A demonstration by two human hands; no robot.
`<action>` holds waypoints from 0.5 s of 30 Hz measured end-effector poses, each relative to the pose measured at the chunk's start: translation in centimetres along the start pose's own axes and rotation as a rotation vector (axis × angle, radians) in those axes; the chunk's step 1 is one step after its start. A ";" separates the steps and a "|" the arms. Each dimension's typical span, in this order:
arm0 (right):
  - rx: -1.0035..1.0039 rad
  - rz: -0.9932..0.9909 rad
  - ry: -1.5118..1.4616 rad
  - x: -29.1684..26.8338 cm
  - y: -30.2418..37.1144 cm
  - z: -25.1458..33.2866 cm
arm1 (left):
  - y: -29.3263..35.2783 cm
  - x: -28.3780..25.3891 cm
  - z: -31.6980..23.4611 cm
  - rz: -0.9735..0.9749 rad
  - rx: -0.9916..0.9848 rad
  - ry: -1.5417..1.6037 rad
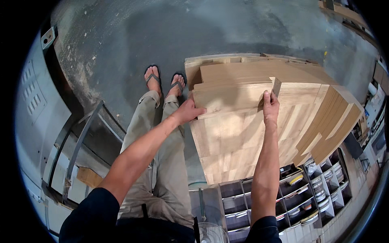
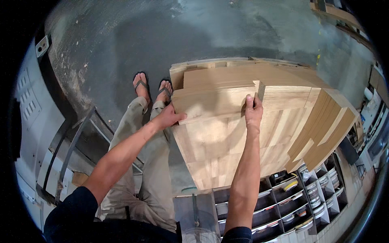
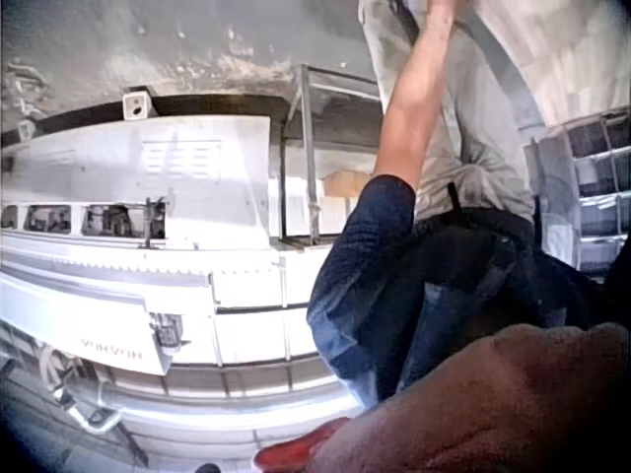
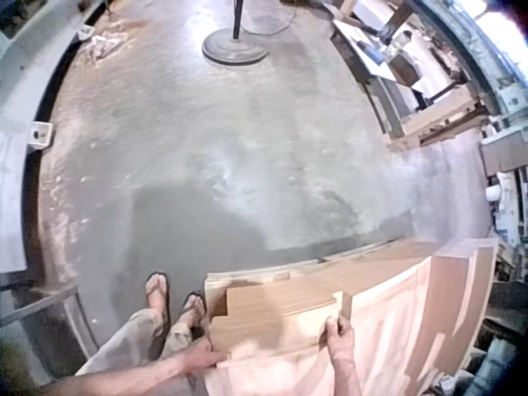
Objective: The person arranges wooden blocks onto a large wood panel to form layout segments, takes smaller wood pieces to a machine workbench to check alignment, and manually stacks the wooden components together.
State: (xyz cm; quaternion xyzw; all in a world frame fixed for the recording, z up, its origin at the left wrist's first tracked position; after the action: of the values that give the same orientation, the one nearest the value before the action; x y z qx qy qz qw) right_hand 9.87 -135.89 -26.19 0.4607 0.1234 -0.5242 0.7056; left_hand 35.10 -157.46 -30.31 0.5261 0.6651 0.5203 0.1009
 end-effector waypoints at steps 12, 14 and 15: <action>0.112 0.113 -0.090 0.5 -0.1 0.3 | -0.4 -0.5 2.4 0.035 -0.057 0.012; 0.112 0.108 -0.089 -0.2 -0.2 0.1 | -0.2 0.8 2.0 0.088 -0.085 0.162; 0.112 0.104 -0.088 -0.2 -0.1 0.5 | -0.1 1.1 1.8 0.085 -0.083 0.165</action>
State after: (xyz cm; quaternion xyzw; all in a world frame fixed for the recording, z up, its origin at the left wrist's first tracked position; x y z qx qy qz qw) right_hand 9.52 -136.10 -25.86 0.4819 0.0384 -0.5125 0.7097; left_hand 35.77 -155.56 -30.75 0.5047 0.6260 0.5927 0.0455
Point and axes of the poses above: each hand's wrist, its own y-axis away from the middle knuckle, its own x-axis out of the palm, z = x × y, the point moved 8 cm from there along -y, towards the middle knuckle, and after that the axes turned 4 degrees about -z, right-handed, at the moved point
